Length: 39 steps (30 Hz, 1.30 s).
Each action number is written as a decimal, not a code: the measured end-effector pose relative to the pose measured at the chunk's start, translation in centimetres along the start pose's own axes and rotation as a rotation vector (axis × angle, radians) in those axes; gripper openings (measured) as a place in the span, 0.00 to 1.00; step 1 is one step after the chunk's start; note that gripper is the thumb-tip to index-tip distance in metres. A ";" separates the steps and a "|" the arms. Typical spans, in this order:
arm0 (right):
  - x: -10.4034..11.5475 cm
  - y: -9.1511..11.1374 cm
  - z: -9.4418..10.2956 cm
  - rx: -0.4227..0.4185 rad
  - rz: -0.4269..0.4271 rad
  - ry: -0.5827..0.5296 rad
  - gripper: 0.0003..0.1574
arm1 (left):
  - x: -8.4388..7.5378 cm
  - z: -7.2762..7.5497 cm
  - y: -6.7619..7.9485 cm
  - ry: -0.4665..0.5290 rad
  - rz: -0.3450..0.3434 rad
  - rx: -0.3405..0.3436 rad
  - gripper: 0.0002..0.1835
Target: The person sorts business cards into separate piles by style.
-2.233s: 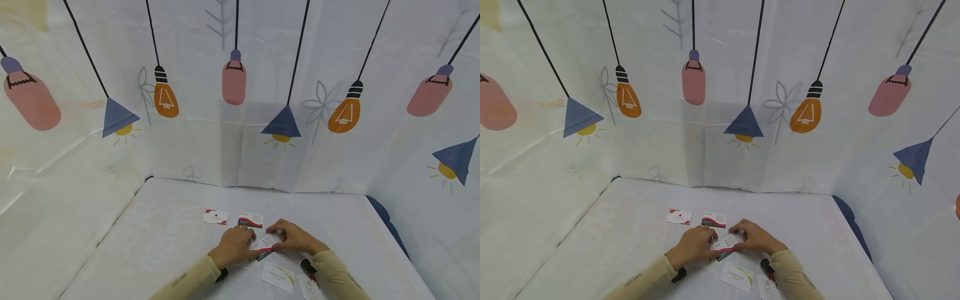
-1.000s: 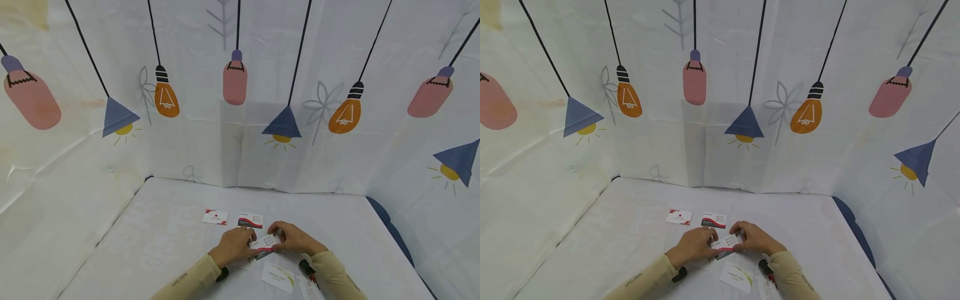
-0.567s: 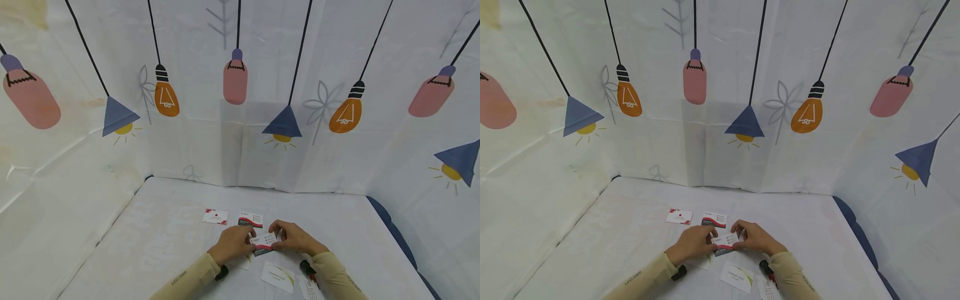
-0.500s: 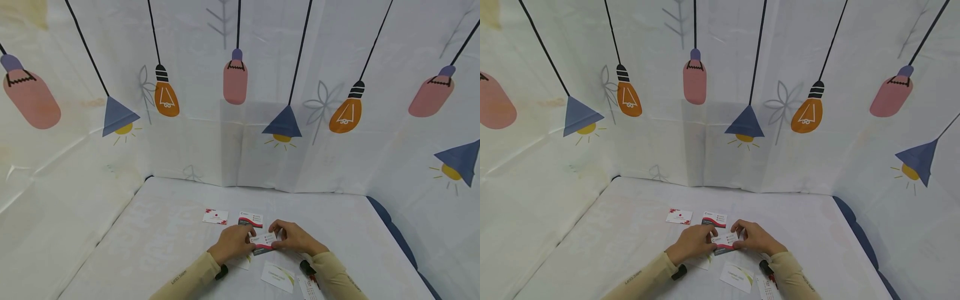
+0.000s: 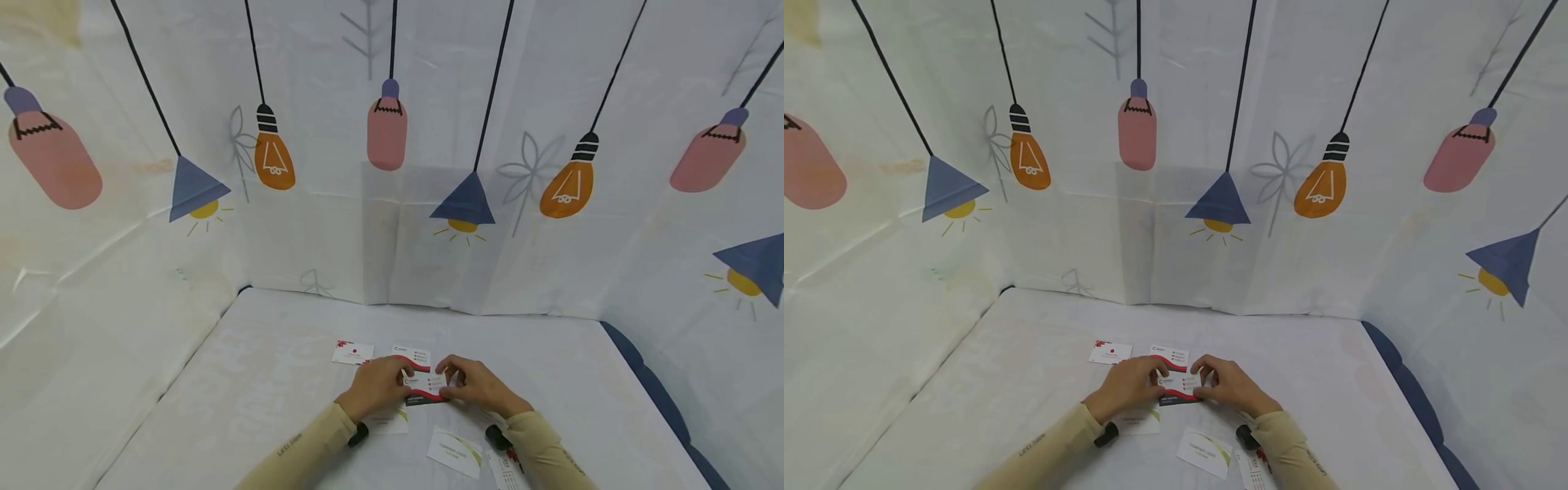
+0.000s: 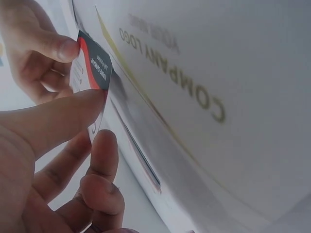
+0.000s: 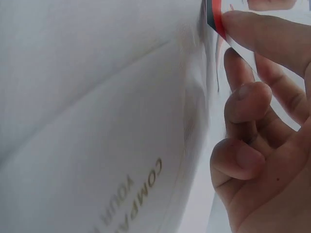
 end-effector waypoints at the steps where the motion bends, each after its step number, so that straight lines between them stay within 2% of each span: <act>1: 0.0 -0.1 0.0 -0.007 0.003 0.004 0.22 | 0.0 0.1 0.0 -0.002 -0.002 -0.003 0.10; 13: -0.3 -0.8 -0.4 -0.039 -0.014 -0.008 0.22 | 0.9 0.4 -0.1 -0.005 0.011 -0.013 0.11; 19: -0.3 -0.9 -0.6 -0.012 -0.033 0.016 0.23 | 1.1 0.4 -0.1 0.022 0.026 0.003 0.12; 27: 0.4 -0.9 -0.4 0.018 0.000 0.018 0.23 | 1.4 0.8 -0.2 0.012 0.030 0.000 0.12; 34: 0.8 -1.3 0.0 -0.018 -0.010 0.033 0.22 | 1.1 1.9 -0.5 -0.022 -0.012 -0.051 0.12; 39: 1.2 -2.0 0.6 -0.101 0.005 0.054 0.21 | 1.2 3.1 -1.1 -0.019 -0.023 -0.085 0.12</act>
Point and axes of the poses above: each hand's wrist, its own y-axis away from the middle knuckle, its own z-axis out of the back of the hand, x = y × z, the point moved 8 cm from there along -y, towards the middle knuckle, and after that the axes turned 11 degrees about y, right-handed, at the moved point
